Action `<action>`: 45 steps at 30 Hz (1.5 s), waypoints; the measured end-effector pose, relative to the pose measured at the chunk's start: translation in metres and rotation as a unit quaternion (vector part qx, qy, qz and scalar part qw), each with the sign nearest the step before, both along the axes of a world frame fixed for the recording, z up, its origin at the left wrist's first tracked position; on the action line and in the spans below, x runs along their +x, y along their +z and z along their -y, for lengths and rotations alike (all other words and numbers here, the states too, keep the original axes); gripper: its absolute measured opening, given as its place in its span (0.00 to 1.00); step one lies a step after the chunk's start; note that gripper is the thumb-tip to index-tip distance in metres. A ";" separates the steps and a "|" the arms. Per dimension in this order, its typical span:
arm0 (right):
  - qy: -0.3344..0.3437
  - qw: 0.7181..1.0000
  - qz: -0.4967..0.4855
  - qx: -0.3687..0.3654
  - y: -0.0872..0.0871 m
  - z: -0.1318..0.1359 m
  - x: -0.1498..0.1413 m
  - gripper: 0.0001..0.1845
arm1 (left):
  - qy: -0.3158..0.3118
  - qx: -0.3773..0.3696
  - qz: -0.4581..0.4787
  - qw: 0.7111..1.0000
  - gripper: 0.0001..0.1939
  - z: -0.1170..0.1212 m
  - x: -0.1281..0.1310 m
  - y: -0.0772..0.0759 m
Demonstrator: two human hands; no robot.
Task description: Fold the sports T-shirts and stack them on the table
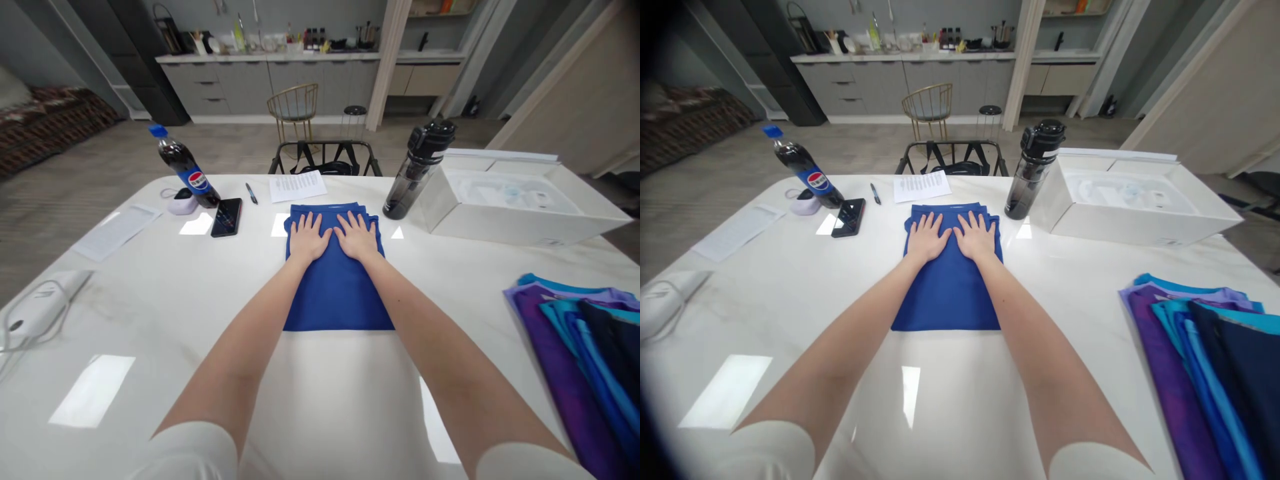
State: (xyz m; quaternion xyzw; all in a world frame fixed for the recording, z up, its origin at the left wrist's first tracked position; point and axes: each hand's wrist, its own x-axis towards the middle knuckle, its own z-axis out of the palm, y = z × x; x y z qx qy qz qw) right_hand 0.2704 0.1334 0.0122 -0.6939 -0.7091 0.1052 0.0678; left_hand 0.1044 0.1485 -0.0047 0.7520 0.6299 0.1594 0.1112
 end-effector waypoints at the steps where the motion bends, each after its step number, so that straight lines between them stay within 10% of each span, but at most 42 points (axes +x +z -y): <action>1: -0.006 1.000 0.001 -0.001 0.001 0.002 0.001 0.34 | -0.004 -0.004 -0.008 1.000 0.39 0.000 -0.002 0.001; 11: -0.052 0.998 0.007 -0.040 0.011 0.069 -0.002 0.34 | -0.261 0.064 -0.036 0.963 0.26 0.074 -0.016 0.022; 19: -0.067 0.998 0.007 0.017 0.009 0.159 -0.036 0.32 | -0.025 0.019 0.003 0.999 0.27 0.157 0.014 0.016; 39: -0.016 0.999 0.040 0.003 0.010 0.276 0.019 0.37 | -0.111 0.003 -0.057 0.992 0.34 0.256 -0.054 0.019; 45: 0.025 0.998 0.026 0.049 0.018 0.305 0.049 0.24 | -0.118 0.025 -0.062 0.991 0.25 0.278 -0.096 0.031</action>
